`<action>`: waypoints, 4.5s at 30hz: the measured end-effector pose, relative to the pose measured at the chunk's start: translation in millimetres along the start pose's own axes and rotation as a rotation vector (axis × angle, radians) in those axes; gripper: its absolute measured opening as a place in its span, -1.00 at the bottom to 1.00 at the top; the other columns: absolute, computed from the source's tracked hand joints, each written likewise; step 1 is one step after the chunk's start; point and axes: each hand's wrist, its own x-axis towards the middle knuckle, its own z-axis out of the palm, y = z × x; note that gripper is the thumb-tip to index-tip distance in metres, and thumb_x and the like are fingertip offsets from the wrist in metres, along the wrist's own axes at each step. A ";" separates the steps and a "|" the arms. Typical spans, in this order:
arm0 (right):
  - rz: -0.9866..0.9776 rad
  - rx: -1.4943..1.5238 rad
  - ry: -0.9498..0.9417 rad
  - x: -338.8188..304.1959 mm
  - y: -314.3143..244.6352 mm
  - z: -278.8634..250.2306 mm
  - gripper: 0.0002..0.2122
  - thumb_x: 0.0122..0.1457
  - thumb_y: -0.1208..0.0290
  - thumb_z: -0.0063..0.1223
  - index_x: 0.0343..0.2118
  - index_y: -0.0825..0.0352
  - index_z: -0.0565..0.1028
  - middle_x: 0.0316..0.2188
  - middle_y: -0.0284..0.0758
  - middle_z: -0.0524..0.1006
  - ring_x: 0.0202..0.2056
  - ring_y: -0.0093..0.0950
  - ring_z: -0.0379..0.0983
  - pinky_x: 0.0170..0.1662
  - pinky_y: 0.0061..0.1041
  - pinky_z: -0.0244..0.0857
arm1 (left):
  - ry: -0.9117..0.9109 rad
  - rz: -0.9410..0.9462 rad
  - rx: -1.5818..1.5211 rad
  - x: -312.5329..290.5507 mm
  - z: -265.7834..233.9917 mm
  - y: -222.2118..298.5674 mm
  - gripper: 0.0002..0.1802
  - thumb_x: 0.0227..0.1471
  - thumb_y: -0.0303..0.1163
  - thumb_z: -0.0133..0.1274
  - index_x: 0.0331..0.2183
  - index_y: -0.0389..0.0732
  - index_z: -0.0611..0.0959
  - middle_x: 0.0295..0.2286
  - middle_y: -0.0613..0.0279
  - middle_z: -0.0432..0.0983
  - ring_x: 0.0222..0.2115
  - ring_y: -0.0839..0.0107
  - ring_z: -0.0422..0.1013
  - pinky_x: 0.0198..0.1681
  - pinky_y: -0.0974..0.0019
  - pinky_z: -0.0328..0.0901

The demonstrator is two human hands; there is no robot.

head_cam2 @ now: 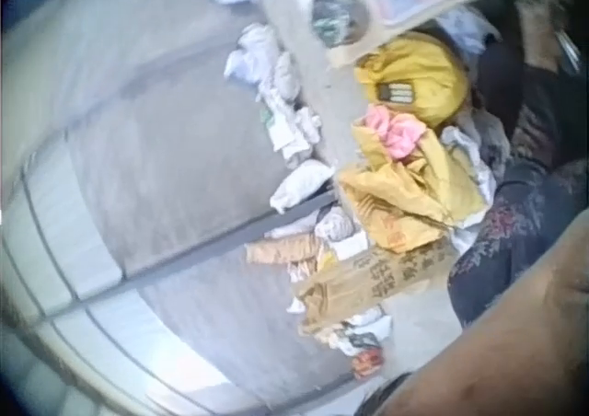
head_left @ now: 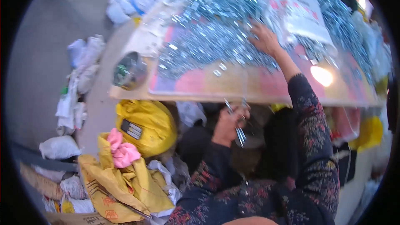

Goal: The person assembles hardware components by picking up washers and fasteners from the table and sliding them onto long metal bolts by hand.

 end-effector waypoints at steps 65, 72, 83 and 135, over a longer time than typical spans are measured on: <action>0.404 1.826 -0.019 -105.4 -199.2 -83.1 -0.14 0.19 -0.29 -0.75 0.19 0.51 0.08 0.18 0.05 0.16 0.24 -0.13 0.02 0.30 -0.20 -0.19 | 0.186 0.669 0.682 -42.9 7.9 21.3 -0.88 -0.10 -0.54 0.16 -0.43 -0.39 0.60 -0.60 0.35 0.48 -0.60 0.67 0.28 -0.52 0.56 0.18; 0.324 2.120 -0.275 -117.7 -218.7 -91.5 -0.15 0.19 -0.29 -0.65 0.19 0.53 0.06 0.18 0.04 0.14 0.22 -0.12 0.08 0.28 -0.23 -0.09 | 0.413 0.593 0.367 -30.7 -20.6 42.6 -0.90 -0.11 -0.54 0.13 -0.43 -0.34 0.61 -0.55 0.39 0.48 -0.57 0.65 0.31 -0.49 0.51 0.22; 0.312 1.993 -0.199 -110.5 -191.7 -64.0 -0.31 0.29 -0.12 -0.62 0.14 0.48 0.19 0.22 -0.02 0.11 0.25 -0.25 0.02 0.28 -0.21 -0.17 | 0.365 0.605 0.364 -25.0 -17.0 30.8 -0.94 -0.13 -0.54 0.16 -0.50 -0.33 0.61 -0.60 0.42 0.47 -0.60 0.71 0.27 -0.55 0.53 0.17; 0.763 1.359 0.001 -159.8 -85.3 -97.2 -0.85 0.15 0.36 0.12 -0.36 0.34 0.54 -0.53 -0.42 0.53 -0.59 -0.71 0.40 -0.53 -0.77 0.16 | -0.394 -0.239 0.133 -17.4 27.3 -20.4 -0.66 0.22 -0.20 -0.14 -0.29 -0.31 0.53 -0.68 0.37 0.32 -0.75 0.67 0.10 -0.71 0.59 -0.04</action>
